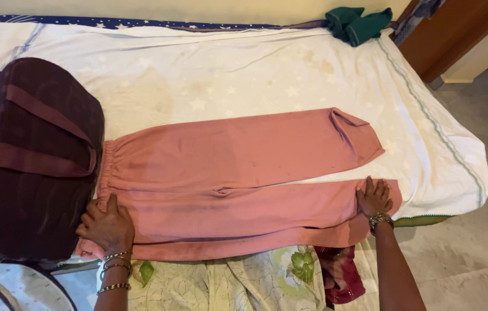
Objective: The person folds a pair of pink pants on a bed. They lay the pants flat, fold the legs together, fold the garment in half lengthwise, then fold it into a compact rectangle. Finally, they place the folded pants into a brown travel bag.
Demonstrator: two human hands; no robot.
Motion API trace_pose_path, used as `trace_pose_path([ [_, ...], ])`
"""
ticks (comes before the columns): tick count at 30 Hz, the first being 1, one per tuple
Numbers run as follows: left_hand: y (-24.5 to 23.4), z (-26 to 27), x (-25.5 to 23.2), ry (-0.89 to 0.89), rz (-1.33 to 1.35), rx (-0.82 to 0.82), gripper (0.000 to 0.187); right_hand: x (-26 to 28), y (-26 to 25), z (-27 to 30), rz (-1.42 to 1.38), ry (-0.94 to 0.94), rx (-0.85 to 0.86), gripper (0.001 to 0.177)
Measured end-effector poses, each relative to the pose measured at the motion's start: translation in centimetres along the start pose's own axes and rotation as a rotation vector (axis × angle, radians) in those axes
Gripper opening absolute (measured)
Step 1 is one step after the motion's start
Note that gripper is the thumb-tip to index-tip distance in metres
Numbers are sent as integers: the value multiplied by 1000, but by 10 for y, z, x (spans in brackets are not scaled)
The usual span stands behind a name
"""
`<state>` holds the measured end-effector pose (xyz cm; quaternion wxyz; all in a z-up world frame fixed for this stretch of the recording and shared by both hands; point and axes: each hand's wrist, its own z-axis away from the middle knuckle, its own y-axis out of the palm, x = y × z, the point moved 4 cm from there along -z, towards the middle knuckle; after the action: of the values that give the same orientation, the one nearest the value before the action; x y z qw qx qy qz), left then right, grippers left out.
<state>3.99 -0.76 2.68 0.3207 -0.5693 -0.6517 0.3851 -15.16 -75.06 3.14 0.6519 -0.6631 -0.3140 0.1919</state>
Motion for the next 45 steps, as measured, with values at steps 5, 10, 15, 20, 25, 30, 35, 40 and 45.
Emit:
trace_pose_path([
  [5,6,2,2,0,16,2,28,-1,1,-1,3,-2,-35,79],
  [10,10,1,4,5,-9,14,30,1,1,2,14,-37,-86,77],
  [15,7,1,4,-4,0,33,29,-11,-12,-19,78,10,69,66],
  [20,9,4,4,4,-27,39,29,-21,-42,-64,-191,-10,-118,38],
  [25,17,7,9,42,-89,31,29,-1,-36,-112,-441,-183,-214,40],
  [30,22,14,10,48,-90,0,29,19,-36,-157,-194,-344,-275,45],
  [35,18,12,8,30,-87,-38,28,18,-28,-173,-246,-138,-127,44],
  [40,12,10,5,27,-114,11,25,-1,-38,-178,-391,33,-187,32],
  [45,8,7,4,35,-99,15,26,-33,-52,-166,-422,200,-333,23],
])
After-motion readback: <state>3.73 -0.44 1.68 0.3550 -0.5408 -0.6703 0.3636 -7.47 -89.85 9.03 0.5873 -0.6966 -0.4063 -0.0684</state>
